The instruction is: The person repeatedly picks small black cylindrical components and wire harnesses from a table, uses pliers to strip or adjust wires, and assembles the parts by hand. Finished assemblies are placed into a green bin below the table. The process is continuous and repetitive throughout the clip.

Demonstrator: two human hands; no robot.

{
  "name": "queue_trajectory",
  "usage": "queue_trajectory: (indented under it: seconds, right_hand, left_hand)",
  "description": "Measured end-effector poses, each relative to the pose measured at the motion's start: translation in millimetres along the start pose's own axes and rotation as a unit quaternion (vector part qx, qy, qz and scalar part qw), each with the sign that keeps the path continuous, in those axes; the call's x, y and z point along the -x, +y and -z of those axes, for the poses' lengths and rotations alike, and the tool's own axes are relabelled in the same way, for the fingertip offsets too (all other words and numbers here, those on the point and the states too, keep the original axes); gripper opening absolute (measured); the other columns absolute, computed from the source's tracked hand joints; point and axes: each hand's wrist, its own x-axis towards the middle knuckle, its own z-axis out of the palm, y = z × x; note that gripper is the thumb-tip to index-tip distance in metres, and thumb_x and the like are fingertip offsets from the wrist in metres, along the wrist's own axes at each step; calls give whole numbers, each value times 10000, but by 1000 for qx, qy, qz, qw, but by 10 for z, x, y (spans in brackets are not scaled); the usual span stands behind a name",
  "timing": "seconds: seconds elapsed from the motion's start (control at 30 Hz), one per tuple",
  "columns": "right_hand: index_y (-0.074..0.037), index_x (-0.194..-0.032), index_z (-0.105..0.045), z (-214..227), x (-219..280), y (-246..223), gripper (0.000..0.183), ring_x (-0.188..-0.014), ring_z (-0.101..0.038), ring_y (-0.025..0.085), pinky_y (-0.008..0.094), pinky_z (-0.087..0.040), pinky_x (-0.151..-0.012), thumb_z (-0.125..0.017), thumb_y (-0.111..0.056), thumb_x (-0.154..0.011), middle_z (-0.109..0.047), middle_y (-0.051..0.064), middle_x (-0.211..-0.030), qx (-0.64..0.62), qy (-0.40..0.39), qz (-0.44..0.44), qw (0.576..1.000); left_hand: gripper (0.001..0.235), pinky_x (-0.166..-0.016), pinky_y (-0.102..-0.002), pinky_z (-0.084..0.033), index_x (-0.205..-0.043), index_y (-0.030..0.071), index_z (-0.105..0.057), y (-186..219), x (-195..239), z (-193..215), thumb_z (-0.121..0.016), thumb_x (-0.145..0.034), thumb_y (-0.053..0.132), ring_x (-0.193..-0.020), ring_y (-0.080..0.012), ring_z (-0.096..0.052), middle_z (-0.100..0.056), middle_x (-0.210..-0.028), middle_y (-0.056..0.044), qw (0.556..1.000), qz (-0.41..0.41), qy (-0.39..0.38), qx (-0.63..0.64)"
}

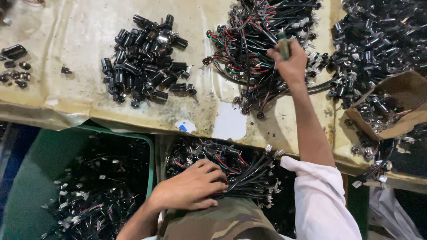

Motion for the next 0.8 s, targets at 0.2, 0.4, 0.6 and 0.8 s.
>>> queue_trajectory:
  seconds: [0.2,0.4,0.6,0.8]
  right_hand:
    - [-112,-1040,-579,547,276,-876,232,-692,-608,49,188,-472,-522,-757,-246,-975,-639,-9,-958,-413,25,-23,910]
    - [-58,-1010,-617,122,1223,-1420,294,-801,-701,159,319,-576,-699,-829,-202,-866,-670,45,-899,-87,-176,82,977]
    - [-95,-1073,-654,-398,1803,-1317,341,-831,-681,381,485,-538,-667,-811,-200,-789,-641,112,-1037,109,-272,46,955]
    - [-124,-1106,-665,-364,1942,-1110,299,-878,-684,351,483,-530,-682,-800,-254,-872,-627,85,-1101,139,-243,67,958]
  left_hand:
    - [518,-1084,-470,-404,-1335,14,-610,-93,-34,166,-710,-932,323,-1278,-345,-501,-575,-1336,-167,998,-35,-12,58]
    - [416,-1018,-404,-532,-1330,56,-660,-619,-24,437,-716,-975,267,-1193,-316,-660,-666,-1280,-134,986,-18,29,165]
    - [361,-975,-438,-477,-1236,40,-686,-1593,-124,704,-719,-881,92,-1135,-347,-580,-670,-1205,-130,859,220,379,-265]
    - [348,-889,-467,-452,-1049,97,-757,-1670,-201,627,-866,-738,207,-1006,-334,-592,-661,-987,-102,857,248,376,-249]
